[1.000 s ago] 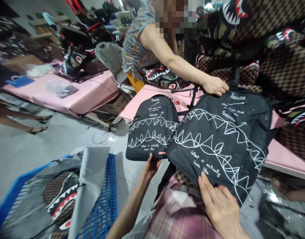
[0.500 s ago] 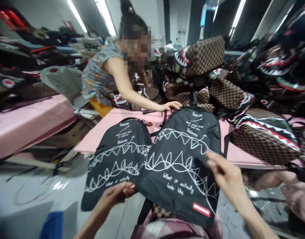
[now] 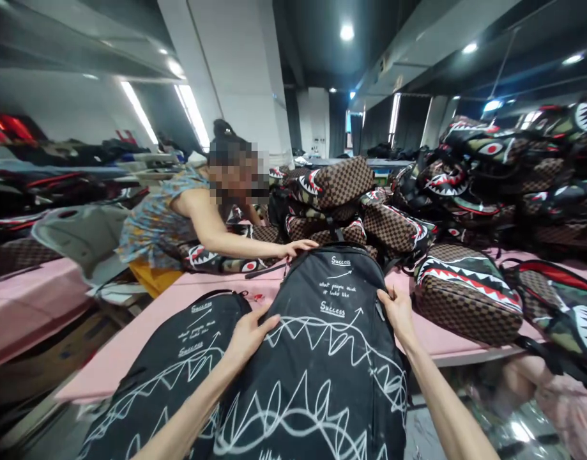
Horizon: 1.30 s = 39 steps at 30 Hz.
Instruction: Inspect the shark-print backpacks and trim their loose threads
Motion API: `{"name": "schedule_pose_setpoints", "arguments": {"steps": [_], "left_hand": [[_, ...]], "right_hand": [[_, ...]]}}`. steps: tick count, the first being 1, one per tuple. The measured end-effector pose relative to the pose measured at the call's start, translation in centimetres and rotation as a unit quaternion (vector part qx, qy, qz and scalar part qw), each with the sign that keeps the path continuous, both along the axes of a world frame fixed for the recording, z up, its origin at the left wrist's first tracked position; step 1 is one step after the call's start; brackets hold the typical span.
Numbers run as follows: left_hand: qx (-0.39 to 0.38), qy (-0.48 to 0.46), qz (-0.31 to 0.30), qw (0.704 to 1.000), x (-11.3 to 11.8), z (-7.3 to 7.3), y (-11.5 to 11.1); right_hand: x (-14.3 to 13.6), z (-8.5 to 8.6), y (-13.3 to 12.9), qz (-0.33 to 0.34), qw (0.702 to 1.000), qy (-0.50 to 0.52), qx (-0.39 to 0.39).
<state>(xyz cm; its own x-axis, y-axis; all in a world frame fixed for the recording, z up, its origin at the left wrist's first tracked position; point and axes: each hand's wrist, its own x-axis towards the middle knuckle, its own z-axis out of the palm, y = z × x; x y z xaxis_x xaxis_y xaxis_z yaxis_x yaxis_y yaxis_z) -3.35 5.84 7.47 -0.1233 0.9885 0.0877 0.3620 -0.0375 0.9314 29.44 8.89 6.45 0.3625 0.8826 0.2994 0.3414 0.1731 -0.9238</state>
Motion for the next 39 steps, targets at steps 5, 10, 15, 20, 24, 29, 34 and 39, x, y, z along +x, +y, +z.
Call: {"name": "schedule_pose_setpoints", "arguments": {"steps": [5, 10, 15, 20, 24, 29, 34, 39], "left_hand": [[0.2, -0.014, 0.083, 0.976, 0.1, 4.9, -3.8], [0.308, -0.049, 0.123, 0.942, 1.2, 6.4, -2.0], [0.411, -0.042, 0.08, 0.907, 2.9, 7.3, -0.6], [0.559, 0.041, 0.105, 0.821, 4.4, 9.1, -0.8], [0.654, 0.109, 0.085, 0.743, 4.2, 9.0, -1.7], [0.66, 0.127, 0.078, 0.736, 3.7, 9.2, -2.8], [0.653, 0.103, 0.066, 0.747, 3.6, 9.1, -3.3], [0.644, 0.093, 0.068, 0.756, 3.7, 8.8, -3.4]], "right_hand": [[0.0, 8.4, -1.7, 0.009, 0.979, 0.086, 0.182], [0.8, 11.1, 0.0, 0.047, 0.957, 0.129, 0.256], [2.7, 6.7, 0.7, 0.082, 0.972, 0.114, 0.188], [4.7, 5.9, -0.8, 0.105, 0.972, 0.103, 0.182], [5.2, 6.2, -1.4, 0.107, 0.97, 0.121, 0.182], [4.5, 6.3, -1.1, 0.119, 0.968, 0.121, 0.182], [4.6, 6.3, -1.1, 0.143, 0.968, 0.101, 0.183], [2.4, 10.4, -5.5, -0.028, 0.943, -0.132, 0.303]]}}
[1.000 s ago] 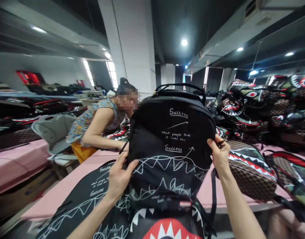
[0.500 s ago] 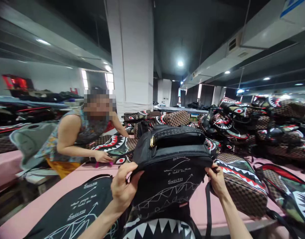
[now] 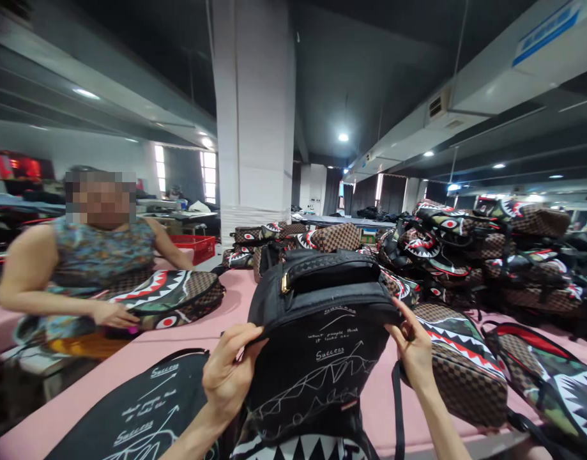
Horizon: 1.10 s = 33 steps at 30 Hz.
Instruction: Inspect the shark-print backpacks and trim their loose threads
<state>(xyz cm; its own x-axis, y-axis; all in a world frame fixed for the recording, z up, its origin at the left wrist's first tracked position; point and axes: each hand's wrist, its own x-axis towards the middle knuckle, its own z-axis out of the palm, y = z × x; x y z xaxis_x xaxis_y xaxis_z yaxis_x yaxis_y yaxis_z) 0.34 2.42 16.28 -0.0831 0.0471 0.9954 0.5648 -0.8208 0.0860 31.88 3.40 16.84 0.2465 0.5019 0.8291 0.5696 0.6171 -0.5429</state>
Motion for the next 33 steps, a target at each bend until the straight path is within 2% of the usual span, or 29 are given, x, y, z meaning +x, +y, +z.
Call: {"name": "schedule_pose_setpoints", "arguments": {"steps": [1, 2, 5, 8, 10, 13, 16, 19, 22, 25, 29, 33], "left_hand": [[0.0, 0.0, 0.0, 1.0, 0.2, 0.0, 0.0], [0.0, 0.002, -0.001, 1.0, 0.4, -0.1, -0.1], [0.003, 0.001, -0.008, 1.0, 1.1, -0.3, -0.3], [-0.001, -0.012, -0.001, 1.0, 1.1, -0.8, -0.6], [-0.003, -0.014, 0.01, 1.0, 0.6, -1.1, -0.7], [-0.003, -0.012, 0.015, 1.0, -0.5, -1.6, -0.8], [-0.009, -0.026, 0.015, 0.999, -1.0, -2.0, -0.5], [-0.021, -0.049, 0.022, 0.998, -1.0, -2.3, 0.0], [-0.028, -0.056, 0.023, 0.998, -0.7, -2.0, 0.1], [-0.01, -0.027, 0.058, 0.998, -0.5, -0.5, -0.7], [0.057, 0.05, 0.134, 0.988, 0.5, 3.0, -2.7], [0.052, 0.158, 0.179, 0.97, 1.6, 6.0, -3.5]], "right_hand": [[-1.4, 1.3, -1.4, -0.054, 0.995, -0.057, 0.065], [-3.0, 2.7, -2.7, -0.08, 0.978, -0.135, 0.135], [-8.7, 5.8, -5.6, -0.086, 0.913, -0.342, 0.204], [-12.8, 6.6, -6.1, -0.11, 0.893, -0.374, 0.225], [-13.8, 6.3, -5.8, -0.116, 0.893, -0.371, 0.229], [-13.2, 5.7, -5.3, -0.122, 0.894, -0.355, 0.247], [-10.7, 5.5, -5.0, -0.146, 0.901, -0.32, 0.255], [-7.6, 5.6, -4.6, -0.169, 0.923, -0.274, 0.211], [-5.7, 5.5, -4.0, -0.137, 0.943, -0.248, 0.175], [-5.3, 5.2, -3.5, -0.118, 0.946, -0.236, 0.189], [-5.7, 4.8, -3.0, -0.126, 0.943, -0.234, 0.199], [-5.9, 4.9, -3.0, -0.117, 0.94, -0.239, 0.213]]}}
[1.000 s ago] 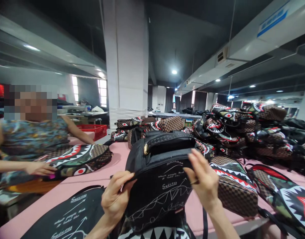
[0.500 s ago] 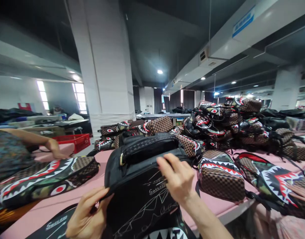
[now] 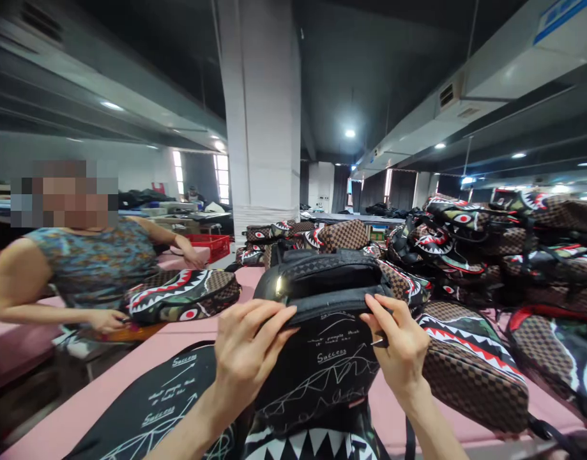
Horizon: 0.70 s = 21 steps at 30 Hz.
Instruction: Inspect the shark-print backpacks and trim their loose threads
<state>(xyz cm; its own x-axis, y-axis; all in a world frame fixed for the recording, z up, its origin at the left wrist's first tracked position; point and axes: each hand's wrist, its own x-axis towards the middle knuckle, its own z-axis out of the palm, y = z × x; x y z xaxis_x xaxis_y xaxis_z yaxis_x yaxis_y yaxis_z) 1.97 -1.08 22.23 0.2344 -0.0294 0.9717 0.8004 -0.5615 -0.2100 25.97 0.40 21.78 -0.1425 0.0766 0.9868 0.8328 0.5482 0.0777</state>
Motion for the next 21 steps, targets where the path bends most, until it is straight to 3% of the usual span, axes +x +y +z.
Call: {"name": "schedule_pose_setpoints", "arguments": {"steps": [3, 11, 17, 21], "left_hand": [[0.013, 0.029, -0.016, 0.999, 0.2, 0.8, 0.3], [0.057, 0.038, -0.013, 0.998, -0.6, 0.6, 0.7], [-0.009, -0.02, -0.064, 0.998, 0.0, 0.0, 0.8], [-0.023, -0.011, -0.058, 0.998, -0.5, 0.4, 0.8]], "right_hand": [[0.1, 0.2, 0.0, 0.001, 1.0, -0.006, 0.006], [0.1, 0.5, 0.5, -0.027, 0.999, -0.017, 0.033], [-0.9, 0.5, 0.2, -0.009, 0.999, -0.02, 0.029], [-1.4, 0.6, 0.6, -0.065, 0.995, -0.061, 0.039]]}}
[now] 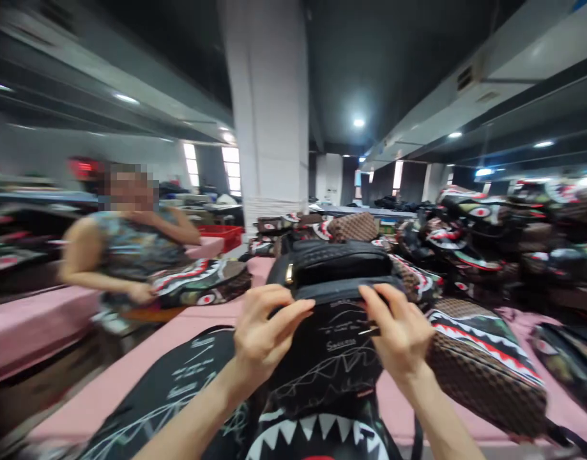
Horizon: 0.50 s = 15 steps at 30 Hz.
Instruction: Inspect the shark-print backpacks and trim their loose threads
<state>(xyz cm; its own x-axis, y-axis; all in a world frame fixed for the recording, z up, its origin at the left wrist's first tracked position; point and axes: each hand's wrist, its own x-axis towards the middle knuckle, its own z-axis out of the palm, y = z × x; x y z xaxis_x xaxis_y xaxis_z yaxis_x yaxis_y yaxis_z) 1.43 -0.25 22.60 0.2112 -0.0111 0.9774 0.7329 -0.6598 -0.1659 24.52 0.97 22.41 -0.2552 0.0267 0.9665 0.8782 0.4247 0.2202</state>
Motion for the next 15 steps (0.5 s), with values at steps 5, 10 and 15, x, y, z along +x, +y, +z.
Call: {"name": "schedule_pose_setpoints", "arguments": {"steps": [5, 10, 15], "left_hand": [[-0.014, 0.018, 0.035, 0.999, -2.6, -1.3, 0.0], [-0.114, 0.011, 0.087, 0.99, -5.7, -8.9, 0.2], [-0.321, 0.129, 0.018, 0.938, -9.6, -17.1, 0.3]], "right_hand": [[0.4, 0.3, 0.4, 0.025, 0.999, 0.019, -0.013], [1.6, 0.6, 1.2, 0.036, 0.997, 0.065, -0.017], [2.1, 0.6, 2.1, 0.058, 0.995, 0.075, -0.008]]}}
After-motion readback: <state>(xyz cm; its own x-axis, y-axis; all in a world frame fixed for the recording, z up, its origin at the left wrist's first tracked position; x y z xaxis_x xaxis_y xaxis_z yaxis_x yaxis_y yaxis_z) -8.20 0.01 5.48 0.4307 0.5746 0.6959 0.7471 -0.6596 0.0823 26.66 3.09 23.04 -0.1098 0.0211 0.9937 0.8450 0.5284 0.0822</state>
